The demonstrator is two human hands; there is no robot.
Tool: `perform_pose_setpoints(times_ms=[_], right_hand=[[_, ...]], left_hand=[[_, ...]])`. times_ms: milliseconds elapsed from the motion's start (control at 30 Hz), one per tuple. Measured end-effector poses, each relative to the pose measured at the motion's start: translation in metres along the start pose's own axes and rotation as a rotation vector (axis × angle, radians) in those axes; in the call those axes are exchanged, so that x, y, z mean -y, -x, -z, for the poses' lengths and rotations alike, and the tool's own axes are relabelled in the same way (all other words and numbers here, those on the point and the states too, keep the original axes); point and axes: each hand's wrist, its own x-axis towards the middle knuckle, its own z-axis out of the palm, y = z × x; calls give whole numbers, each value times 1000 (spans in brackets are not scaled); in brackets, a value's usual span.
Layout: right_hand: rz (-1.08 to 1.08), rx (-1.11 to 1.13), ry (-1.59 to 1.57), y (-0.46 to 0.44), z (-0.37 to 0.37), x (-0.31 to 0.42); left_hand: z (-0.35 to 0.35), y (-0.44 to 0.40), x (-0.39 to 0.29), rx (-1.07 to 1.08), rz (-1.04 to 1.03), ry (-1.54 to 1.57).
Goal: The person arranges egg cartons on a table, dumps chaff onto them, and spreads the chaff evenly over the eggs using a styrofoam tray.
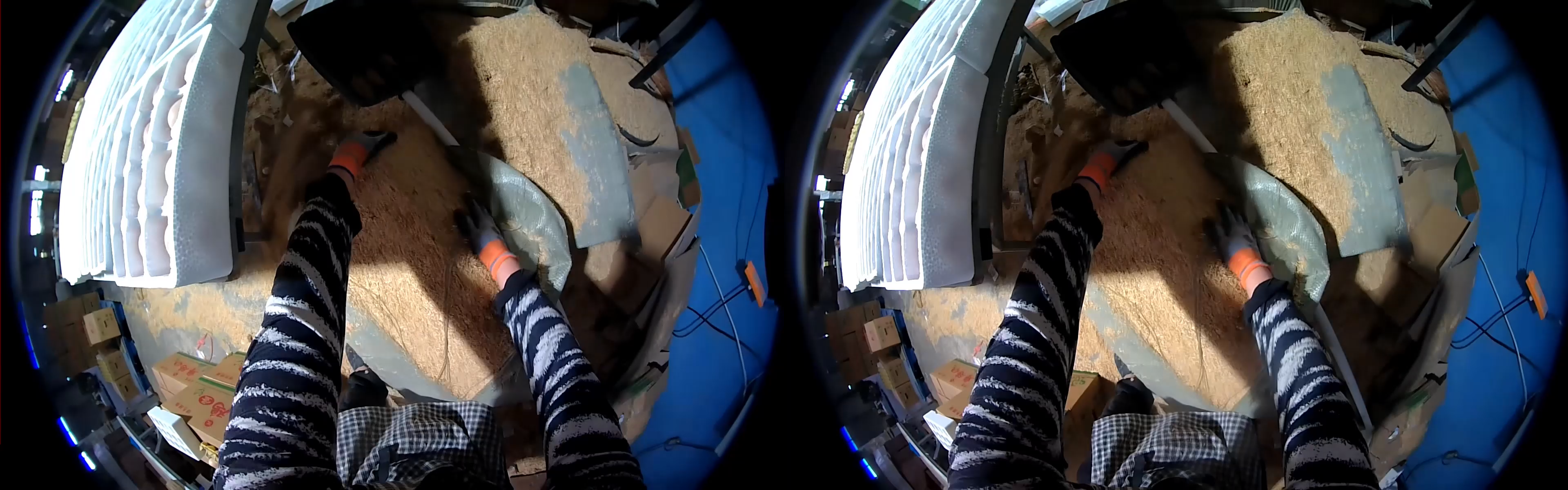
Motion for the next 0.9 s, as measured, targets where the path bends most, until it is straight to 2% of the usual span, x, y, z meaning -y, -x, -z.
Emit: perform_pose_setpoints(times_ms=[133,267,367,433,467,533,633,667,800,900], right_hand=[[-59,-6,-13,-15,-11,-23],[-56,-14,-19,11,-9,-15],[-15,-34,58,34,-7,-12],[-17,-85,155,58,-2,6],[28,-126,190,67,-8,-3],[31,-120,177,73,-15,-28],[91,-142,92,73,-10,-18],[-12,-44,-250,55,-5,-25],[-302,-128,-125,-9,-11,-56],[-330,-27,-168,-38,-15,-49]], left_hand=[[5,1,4,-3,-11,-95],[18,32,0,90,-63,-4],[11,57,6,71,-62,53],[16,83,1,60,-219,45],[16,97,3,61,-223,44],[14,114,4,14,-219,-2],[6,111,25,12,-256,95],[9,115,21,-1,-256,94],[13,126,-13,-27,-217,-27],[8,116,-15,-14,-173,-18]])
